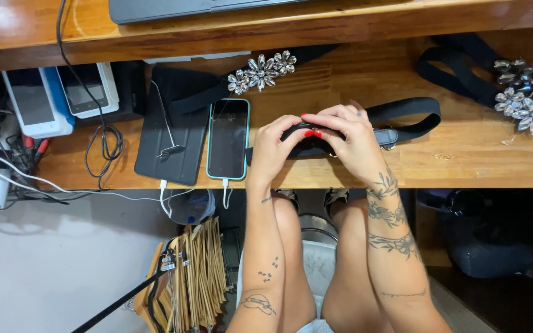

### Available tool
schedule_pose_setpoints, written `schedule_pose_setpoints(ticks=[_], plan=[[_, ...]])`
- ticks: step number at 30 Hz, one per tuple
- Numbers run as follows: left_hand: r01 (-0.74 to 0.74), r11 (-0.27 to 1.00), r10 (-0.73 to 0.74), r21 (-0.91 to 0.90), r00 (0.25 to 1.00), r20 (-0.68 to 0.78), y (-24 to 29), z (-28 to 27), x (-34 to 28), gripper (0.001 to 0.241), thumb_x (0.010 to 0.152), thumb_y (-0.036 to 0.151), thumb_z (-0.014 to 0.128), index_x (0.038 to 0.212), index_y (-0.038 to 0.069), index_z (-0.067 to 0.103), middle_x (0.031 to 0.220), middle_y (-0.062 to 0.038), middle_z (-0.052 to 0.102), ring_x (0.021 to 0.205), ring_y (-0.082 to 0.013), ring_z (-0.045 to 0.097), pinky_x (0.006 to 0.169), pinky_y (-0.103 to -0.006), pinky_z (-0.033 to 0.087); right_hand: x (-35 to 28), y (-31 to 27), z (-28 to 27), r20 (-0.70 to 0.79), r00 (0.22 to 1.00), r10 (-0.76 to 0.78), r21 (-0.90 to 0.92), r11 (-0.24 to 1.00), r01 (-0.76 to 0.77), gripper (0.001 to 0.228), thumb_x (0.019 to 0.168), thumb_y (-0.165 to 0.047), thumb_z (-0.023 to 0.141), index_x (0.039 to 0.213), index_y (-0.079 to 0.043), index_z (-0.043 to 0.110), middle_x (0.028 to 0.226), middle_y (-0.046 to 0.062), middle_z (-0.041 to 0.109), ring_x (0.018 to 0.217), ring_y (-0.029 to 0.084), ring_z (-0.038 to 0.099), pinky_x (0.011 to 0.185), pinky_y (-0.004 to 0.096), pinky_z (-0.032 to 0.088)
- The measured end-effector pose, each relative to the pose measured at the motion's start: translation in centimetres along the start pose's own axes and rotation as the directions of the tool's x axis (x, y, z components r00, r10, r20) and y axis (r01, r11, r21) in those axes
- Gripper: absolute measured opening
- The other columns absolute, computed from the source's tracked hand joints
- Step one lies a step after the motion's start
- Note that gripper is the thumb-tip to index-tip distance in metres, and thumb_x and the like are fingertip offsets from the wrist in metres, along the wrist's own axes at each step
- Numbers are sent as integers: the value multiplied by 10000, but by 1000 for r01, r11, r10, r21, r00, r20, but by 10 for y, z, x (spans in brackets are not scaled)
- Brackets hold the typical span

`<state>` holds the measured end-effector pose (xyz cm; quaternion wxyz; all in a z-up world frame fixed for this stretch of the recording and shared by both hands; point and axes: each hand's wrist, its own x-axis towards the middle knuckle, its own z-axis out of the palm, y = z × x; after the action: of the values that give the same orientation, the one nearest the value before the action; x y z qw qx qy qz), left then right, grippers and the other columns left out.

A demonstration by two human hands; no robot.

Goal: A person is organizing and inspecting a collection of black belts with decorative rhinestone buckles on a wooden desk in a clothing store.

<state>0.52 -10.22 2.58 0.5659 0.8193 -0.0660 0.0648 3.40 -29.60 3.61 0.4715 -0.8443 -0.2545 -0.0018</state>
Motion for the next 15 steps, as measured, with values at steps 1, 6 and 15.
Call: schedule_pose_setpoints(ticks=[1, 6, 15], plan=[[0, 1000, 0, 1, 1000, 0, 2, 0, 0, 104, 963, 272, 724, 987, 171, 728, 854, -69, 718, 829, -266, 727, 786, -359, 559, 0, 2, 1, 0, 1000, 0, 1, 1000, 0, 338, 942, -89, 740, 1258, -209, 743, 1083, 25, 697, 1070, 240, 615, 1182, 561, 251], [-99, 974, 114, 202, 991, -63, 2, 6, 2, 123, 978, 331, 683, 1002, 211, 697, 790, -45, 639, 779, -286, 701, 742, -373, 567, -2, 17, 6, -51, 997, -51, -212, 976, 39, 346, 981, -131, 720, 1306, -251, 725, 1093, 3, 694, 1065, 230, 606, 1202, 592, 188], [-181, 949, 220, 260, 967, -131, 3, 14, 1, 167, 972, 340, 688, 989, 174, 679, 769, -35, 619, 764, -262, 677, 712, -357, 562, -1, -1, 5, -102, 990, -98, -257, 964, 69, 236, 1010, -114, 679, 1212, -231, 705, 1076, -19, 706, 1076, 233, 610, 1212, 641, 138]])
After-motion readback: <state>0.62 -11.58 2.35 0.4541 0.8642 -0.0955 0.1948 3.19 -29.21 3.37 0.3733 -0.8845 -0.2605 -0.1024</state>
